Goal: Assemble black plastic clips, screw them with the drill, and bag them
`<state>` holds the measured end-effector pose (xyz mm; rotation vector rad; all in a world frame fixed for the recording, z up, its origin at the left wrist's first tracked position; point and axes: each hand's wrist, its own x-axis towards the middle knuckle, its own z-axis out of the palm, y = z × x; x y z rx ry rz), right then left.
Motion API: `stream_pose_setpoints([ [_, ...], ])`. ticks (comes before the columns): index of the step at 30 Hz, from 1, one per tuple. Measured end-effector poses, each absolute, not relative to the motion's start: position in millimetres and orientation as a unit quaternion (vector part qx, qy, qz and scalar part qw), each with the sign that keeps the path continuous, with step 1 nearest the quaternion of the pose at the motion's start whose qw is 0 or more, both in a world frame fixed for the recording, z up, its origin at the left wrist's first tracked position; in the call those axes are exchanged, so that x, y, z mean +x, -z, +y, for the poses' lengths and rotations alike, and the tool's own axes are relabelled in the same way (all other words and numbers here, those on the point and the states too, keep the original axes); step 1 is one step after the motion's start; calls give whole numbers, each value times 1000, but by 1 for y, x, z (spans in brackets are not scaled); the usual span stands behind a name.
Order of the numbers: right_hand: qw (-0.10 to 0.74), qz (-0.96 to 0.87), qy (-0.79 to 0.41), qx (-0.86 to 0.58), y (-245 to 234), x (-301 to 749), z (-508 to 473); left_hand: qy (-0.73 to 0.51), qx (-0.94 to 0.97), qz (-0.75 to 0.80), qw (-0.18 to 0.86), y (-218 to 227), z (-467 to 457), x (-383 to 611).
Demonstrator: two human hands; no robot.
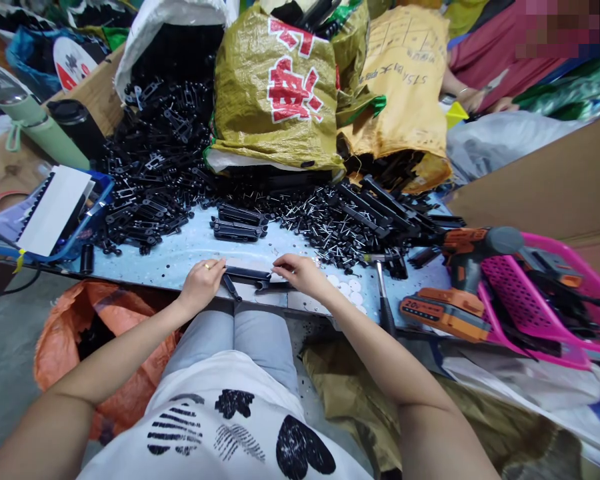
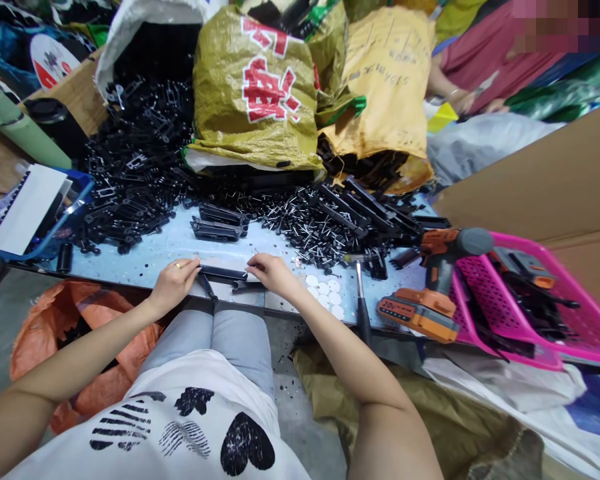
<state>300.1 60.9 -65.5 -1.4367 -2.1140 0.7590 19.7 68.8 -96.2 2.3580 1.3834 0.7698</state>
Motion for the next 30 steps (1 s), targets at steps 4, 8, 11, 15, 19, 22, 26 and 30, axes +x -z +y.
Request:
stream_pose_setpoints([
  [4, 185, -818, -206, -504, 63, 289, 58, -172, 885, 431, 38, 108, 70, 19],
  [8, 134, -843, -146, -500, 78, 286, 53, -167, 898, 407, 23, 110, 75, 16],
  [11, 205, -845, -140, -474, 102, 291, 46, -197, 907, 372, 11, 110, 75, 21],
  [15, 288, -854, -160, -402, 126, 306, 41, -180, 957, 226, 22, 115, 78, 35],
  [19, 244, -894, -147, -347, 133, 321, 48, -148, 972, 174, 58, 119, 84, 42],
  [22, 174, -926, -123, -310, 132, 330, 58, -135, 973, 173, 69, 117, 84, 44],
  [26, 82, -925, -20, -371, 129, 336, 63, -98, 965, 239, 53, 109, 84, 60],
  [30, 72, -894, 32, -441, 108, 331, 57, -62, 944, 318, 56, 95, 92, 75],
])
